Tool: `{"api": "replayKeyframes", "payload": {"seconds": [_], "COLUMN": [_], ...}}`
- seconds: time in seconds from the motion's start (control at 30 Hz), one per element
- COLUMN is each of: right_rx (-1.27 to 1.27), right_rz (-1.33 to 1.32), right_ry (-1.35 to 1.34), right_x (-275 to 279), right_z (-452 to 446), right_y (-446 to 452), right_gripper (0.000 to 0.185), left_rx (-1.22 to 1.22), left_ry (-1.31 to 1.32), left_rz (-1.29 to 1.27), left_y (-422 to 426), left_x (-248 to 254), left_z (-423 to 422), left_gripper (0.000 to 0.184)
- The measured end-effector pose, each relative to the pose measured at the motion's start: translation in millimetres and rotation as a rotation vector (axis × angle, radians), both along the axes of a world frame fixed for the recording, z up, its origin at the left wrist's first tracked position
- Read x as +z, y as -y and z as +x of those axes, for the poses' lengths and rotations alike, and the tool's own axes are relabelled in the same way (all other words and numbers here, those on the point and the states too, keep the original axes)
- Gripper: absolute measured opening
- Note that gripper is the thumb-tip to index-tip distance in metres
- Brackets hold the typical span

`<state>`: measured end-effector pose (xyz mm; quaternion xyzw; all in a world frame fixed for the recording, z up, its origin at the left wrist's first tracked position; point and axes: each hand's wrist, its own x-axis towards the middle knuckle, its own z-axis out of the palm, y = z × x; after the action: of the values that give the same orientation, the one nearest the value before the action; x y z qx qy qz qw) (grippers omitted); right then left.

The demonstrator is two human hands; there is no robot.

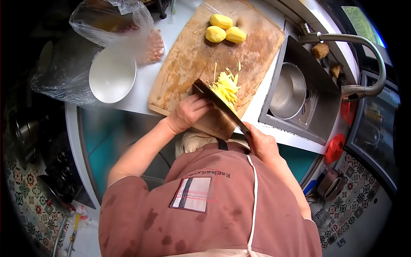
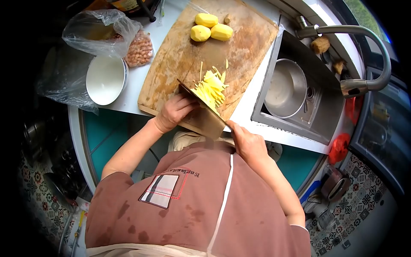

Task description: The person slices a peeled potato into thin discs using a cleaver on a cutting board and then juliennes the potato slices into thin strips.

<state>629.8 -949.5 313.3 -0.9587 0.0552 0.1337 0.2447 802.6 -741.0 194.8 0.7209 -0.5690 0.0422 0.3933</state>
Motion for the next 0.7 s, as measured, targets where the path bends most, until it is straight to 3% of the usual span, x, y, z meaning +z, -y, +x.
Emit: {"api": "replayKeyframes", "payload": {"seconds": [0.03,0.17,0.3,0.43,0.63,0.7], "right_rx": [-0.004,0.01,-0.012,-0.018,-0.072,-0.032], "right_rz": [0.031,0.039,0.036,0.04,0.053,0.071], "right_ry": [0.038,0.019,0.026,-0.018,-0.007,0.018], "right_x": [-12.0,24.1,-8.1,21.3,-7.6,9.6], "right_z": [-1.0,6.3,-0.4,1.9,-0.6,-0.5], "right_y": [0.3,1.2,-2.2,0.8,-2.6,-1.1], "right_gripper": [0.034,0.034,0.034,0.035,0.037,0.035], "left_rx": [-0.008,0.014,-0.015,-0.006,-0.014,-0.019], "left_ry": [-0.015,0.011,-0.007,-0.007,-0.018,-0.024], "left_rz": [0.01,-0.032,0.002,-0.019,-0.006,-0.012], "left_y": [-1.4,-0.8,-2.4,-3.5,-3.5,-3.8], "left_x": [-1.0,1.6,-0.4,0.1,-1.9,0.9], "left_z": [-0.5,1.2,1.8,0.0,3.5,1.6], "left_gripper": [0.027,0.027,0.026,0.025,0.024,0.024]}}
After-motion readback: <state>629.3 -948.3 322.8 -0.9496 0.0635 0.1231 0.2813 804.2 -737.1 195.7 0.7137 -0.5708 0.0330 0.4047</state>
